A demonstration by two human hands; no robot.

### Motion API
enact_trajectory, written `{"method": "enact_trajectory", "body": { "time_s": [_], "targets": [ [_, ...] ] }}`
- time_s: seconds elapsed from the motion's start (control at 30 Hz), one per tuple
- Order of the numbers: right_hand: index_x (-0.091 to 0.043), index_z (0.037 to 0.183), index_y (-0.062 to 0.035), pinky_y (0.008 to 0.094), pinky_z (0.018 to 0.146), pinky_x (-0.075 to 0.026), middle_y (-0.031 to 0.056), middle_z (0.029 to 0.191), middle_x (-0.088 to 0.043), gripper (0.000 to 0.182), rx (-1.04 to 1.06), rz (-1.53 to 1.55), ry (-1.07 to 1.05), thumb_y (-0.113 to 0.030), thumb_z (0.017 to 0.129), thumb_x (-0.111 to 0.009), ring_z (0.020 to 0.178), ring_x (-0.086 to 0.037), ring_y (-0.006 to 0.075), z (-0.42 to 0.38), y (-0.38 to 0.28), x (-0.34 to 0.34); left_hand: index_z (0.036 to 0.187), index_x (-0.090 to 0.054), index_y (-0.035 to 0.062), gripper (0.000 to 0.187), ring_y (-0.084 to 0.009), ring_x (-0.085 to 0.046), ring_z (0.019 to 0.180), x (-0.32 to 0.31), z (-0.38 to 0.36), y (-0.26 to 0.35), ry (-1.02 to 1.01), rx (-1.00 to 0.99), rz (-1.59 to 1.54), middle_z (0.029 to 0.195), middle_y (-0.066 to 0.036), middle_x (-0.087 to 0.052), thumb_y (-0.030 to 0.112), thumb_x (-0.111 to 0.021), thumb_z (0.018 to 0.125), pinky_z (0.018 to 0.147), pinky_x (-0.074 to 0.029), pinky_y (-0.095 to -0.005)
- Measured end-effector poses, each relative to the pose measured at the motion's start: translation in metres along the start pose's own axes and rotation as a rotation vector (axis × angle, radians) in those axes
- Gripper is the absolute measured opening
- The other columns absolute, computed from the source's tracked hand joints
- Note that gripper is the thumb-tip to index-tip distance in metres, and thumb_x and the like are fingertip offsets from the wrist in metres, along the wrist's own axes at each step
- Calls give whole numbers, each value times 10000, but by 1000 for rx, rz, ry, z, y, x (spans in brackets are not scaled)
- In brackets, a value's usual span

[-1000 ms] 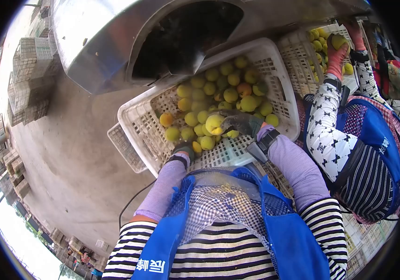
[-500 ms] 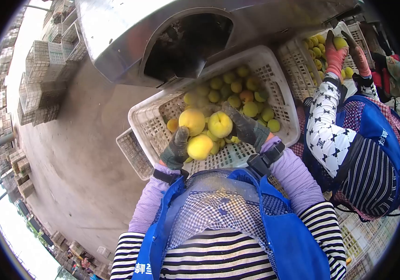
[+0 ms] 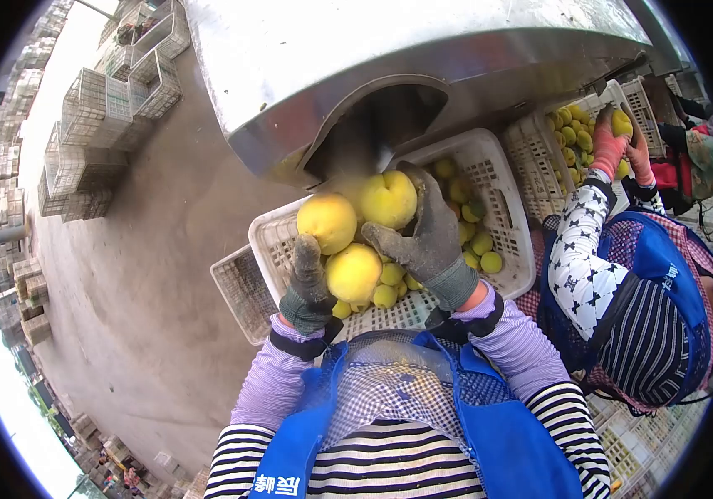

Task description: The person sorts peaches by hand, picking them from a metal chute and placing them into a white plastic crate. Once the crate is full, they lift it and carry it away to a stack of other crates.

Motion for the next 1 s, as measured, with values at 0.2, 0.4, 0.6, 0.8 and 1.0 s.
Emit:
{"method": "enact_trajectory", "body": {
  "time_s": [0.2, 0.4, 0.6, 0.8, 1.0],
  "targets": [
    [-504, 1315, -62, 445, 822, -525, 197, 1197, -590, 831, 248, -822, 114, -476, 664, -814, 1013, -625, 348, 49, 40, -23, 1363, -443, -1, 805, -259, -614, 1092, 41, -18, -20, 168, -23, 63, 1250, -163, -582, 637, -570, 888, 937, -528, -356],
    [-575, 1156, -59, 451, 759, -519, 146, 1027, -645, 648, 160, -955, -68, -475, 710, -795, 862, -644, 343, 88, 23, -20, 1383, -427, 1, 798, -256, -586, 1153, 76, -18, -40, 135, 79, 56, 1295, -155, -555, 606, -589, 888, 969, -514, -379],
    [-594, 1143, -50, 433, 745, -528, 123, 979, -649, 600, 237, -675, -126, -426, 724, -800, 772, -650, 296, 135, 36, -22, 1445, -358, 32, 696, -270, -545, 1211, 48, -8, -10, 117, 49, 130, 1352, -168, -504, 414, -601, 916, 1011, -483, -396],
    [-534, 1329, -68, 415, 913, -505, 185, 1214, -572, 851, 503, -486, -285, -484, 651, -836, 1088, -600, 343, 29, -11, -11, 1429, -378, 42, 700, -283, -575, 1170, 49, -3, -28, 0, 225, -252, 1326, -186, -527, 522, -547, 947, 985, -499, -388],
    [-498, 1390, -115, 430, 937, -490, 175, 1271, -546, 895, 238, -409, -319, -504, 650, -819, 1133, -584, 352, -10, 8, -20, 1369, -450, 15, 746, -243, -647, 1055, 29, -14, -23, -19, 161, 58, 1253, -175, -585, 630, -467, 947, 891, -554, -341]
  ]
}}
Point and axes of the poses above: each hand's wrist, its own z-axis towards the middle knuckle, its own x-axis out of the back of the hand, y = z × x, the point moved 4 cm from there along z, towards the middle knuckle
